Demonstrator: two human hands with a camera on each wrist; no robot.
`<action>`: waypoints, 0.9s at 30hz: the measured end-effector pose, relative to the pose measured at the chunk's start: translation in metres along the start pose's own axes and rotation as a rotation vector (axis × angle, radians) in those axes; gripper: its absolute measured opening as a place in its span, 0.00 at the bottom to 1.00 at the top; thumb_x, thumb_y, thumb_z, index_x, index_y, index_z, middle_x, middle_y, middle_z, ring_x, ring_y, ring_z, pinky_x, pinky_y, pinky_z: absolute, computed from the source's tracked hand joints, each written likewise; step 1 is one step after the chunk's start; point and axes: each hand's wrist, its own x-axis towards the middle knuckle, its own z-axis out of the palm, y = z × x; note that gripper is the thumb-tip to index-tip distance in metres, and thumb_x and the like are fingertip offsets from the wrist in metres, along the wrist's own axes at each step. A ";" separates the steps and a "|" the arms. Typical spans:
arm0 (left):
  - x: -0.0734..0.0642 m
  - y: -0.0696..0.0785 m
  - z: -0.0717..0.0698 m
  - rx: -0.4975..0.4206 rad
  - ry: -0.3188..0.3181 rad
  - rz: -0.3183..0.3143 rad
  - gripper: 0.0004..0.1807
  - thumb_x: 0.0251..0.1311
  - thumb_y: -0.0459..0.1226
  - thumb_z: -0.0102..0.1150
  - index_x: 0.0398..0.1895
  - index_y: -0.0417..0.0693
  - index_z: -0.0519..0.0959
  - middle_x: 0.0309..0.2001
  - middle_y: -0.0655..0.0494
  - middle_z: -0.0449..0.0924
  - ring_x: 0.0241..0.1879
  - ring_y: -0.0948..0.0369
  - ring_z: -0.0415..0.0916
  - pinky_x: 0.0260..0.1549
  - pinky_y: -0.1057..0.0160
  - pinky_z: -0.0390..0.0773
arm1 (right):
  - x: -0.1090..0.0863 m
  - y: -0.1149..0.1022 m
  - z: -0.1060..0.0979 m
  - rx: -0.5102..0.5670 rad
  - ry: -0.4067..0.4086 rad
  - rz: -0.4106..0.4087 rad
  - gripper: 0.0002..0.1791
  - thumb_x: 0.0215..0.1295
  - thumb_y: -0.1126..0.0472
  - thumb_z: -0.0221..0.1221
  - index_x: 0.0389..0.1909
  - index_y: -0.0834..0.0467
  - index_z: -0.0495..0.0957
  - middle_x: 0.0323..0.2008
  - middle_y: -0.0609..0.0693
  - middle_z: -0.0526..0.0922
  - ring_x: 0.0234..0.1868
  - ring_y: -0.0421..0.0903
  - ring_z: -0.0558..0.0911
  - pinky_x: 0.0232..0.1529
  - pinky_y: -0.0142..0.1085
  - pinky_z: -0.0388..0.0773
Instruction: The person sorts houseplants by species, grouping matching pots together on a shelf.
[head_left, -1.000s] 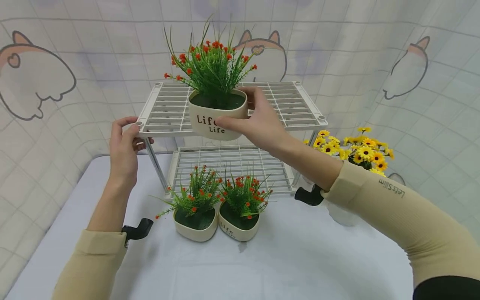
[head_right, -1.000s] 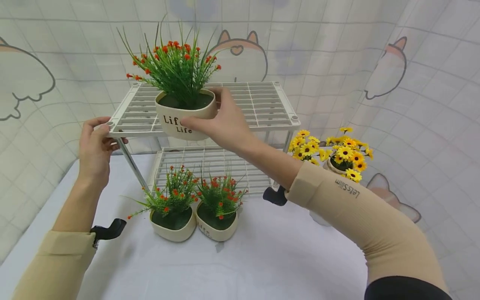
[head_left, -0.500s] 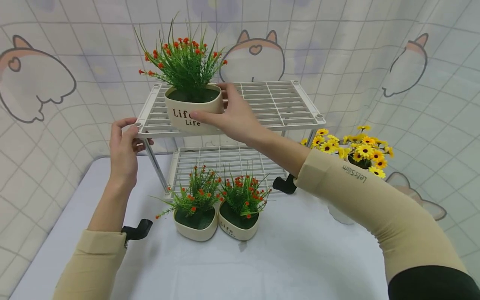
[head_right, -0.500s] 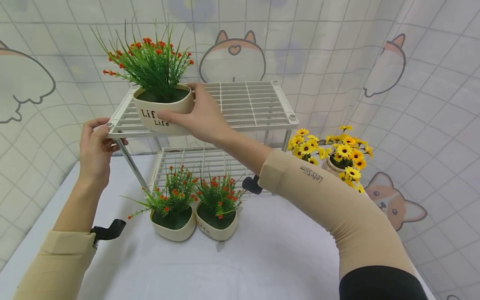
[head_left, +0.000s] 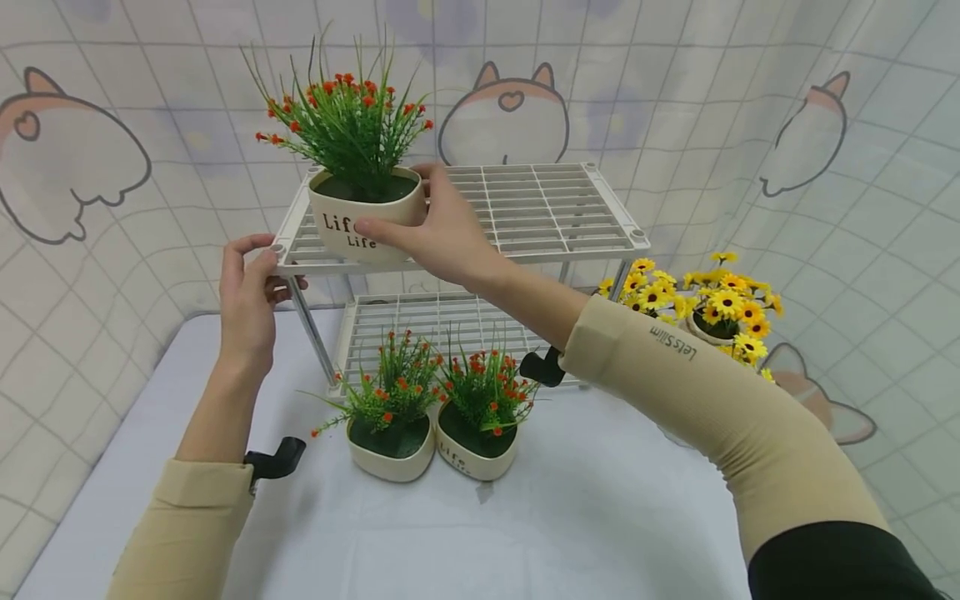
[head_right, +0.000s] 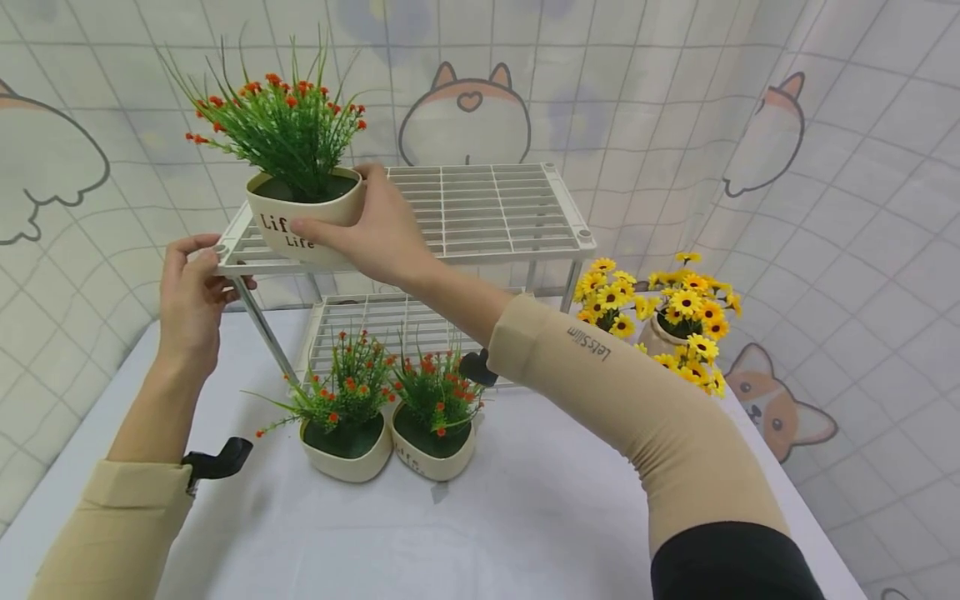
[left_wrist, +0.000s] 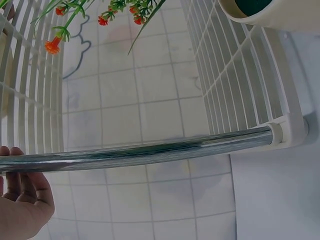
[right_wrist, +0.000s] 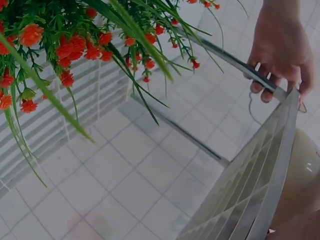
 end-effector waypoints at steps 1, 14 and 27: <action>0.000 0.000 0.000 0.005 -0.003 0.004 0.17 0.80 0.43 0.39 0.66 0.53 0.67 0.46 0.55 0.81 0.38 0.59 0.76 0.45 0.62 0.68 | 0.000 0.000 0.001 -0.002 0.000 0.000 0.50 0.61 0.47 0.72 0.76 0.57 0.54 0.58 0.50 0.73 0.57 0.44 0.78 0.50 0.35 0.79; 0.002 -0.001 0.000 0.067 -0.038 0.037 0.24 0.81 0.44 0.35 0.73 0.54 0.71 0.50 0.55 0.78 0.39 0.60 0.76 0.44 0.62 0.69 | -0.009 0.006 -0.001 -0.070 0.002 -0.061 0.46 0.64 0.52 0.71 0.76 0.59 0.57 0.63 0.53 0.73 0.59 0.46 0.76 0.52 0.36 0.77; 0.001 0.000 0.001 0.056 -0.036 0.037 0.24 0.81 0.44 0.35 0.72 0.52 0.72 0.52 0.55 0.77 0.39 0.60 0.76 0.45 0.62 0.69 | -0.011 0.006 -0.002 -0.163 -0.029 -0.047 0.48 0.66 0.51 0.69 0.79 0.57 0.53 0.68 0.52 0.72 0.64 0.44 0.73 0.59 0.37 0.73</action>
